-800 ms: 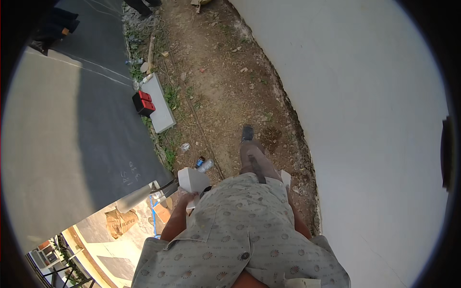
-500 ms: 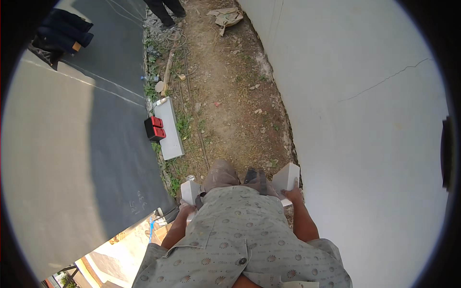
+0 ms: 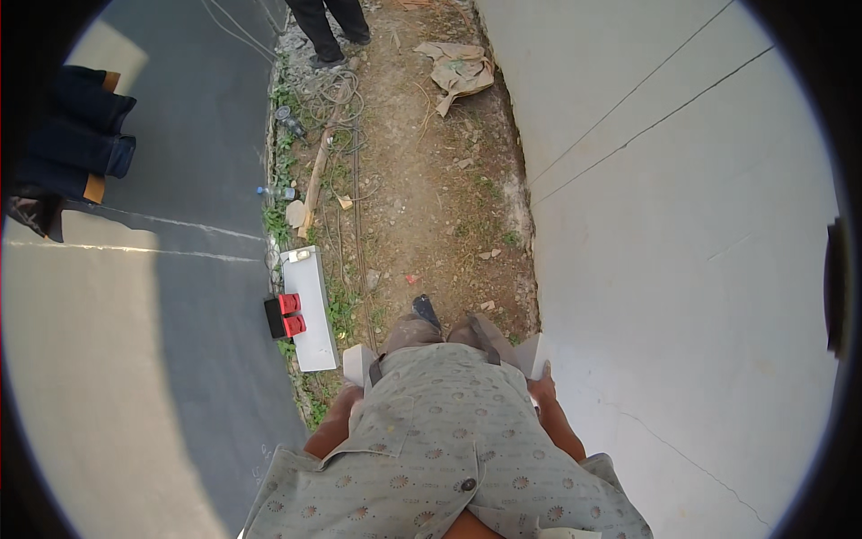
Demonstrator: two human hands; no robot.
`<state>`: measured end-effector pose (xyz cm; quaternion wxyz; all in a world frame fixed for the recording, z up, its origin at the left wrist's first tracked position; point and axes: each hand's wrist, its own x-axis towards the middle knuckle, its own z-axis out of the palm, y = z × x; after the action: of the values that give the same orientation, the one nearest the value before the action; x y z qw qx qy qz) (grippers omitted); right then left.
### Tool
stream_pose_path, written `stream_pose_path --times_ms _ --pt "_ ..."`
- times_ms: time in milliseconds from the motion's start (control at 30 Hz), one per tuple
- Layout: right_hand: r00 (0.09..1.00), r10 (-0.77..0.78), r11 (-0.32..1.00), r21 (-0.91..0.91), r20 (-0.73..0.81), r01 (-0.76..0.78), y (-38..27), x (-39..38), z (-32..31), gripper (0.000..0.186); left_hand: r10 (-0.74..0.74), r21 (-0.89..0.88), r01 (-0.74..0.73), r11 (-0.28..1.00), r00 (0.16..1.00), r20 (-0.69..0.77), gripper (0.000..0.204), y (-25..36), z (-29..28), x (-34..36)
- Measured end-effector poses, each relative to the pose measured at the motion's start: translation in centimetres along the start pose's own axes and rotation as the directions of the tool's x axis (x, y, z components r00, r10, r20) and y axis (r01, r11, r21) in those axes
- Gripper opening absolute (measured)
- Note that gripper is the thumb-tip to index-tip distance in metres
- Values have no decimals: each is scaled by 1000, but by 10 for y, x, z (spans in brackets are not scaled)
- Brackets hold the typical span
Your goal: Applying mortar to bricks and building a wall segment.
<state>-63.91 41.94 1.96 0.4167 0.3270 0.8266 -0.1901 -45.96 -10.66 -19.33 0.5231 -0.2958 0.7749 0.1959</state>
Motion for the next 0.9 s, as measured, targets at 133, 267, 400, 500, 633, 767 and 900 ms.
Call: stream_pose_path --times_ms 133,267,400,500,633,767,900 --pt "988 -108 926 350 -108 140 54 129 34 100 -11 -52 9 999 1000 -25 104 142 -160 -37" --pt "983 -182 944 284 32 166 -83 156 10 100 -271 -355 204 912 950 -153 114 189 -298 -73" --pt "982 -179 958 238 60 160 -198 216 -53 100 -310 -455 213 865 939 -149 113 270 -393 -38" --pt "983 -164 967 212 87 143 -277 244 -103 100 -287 -448 184 875 942 -173 115 284 -451 9" --pt "996 -49 997 -58 73 53 -432 230 -220 102 -79 -320 43 946 992 -102 72 304 -513 62" --pt "987 -128 989 -86 -99 119 -550 258 -313 110 228 128 -236 963 971 73 46 341 -583 153" --pt "967 -114 993 -48 -229 106 -636 313 -362 114 217 174 -218 960 976 28 48 411 -675 179"
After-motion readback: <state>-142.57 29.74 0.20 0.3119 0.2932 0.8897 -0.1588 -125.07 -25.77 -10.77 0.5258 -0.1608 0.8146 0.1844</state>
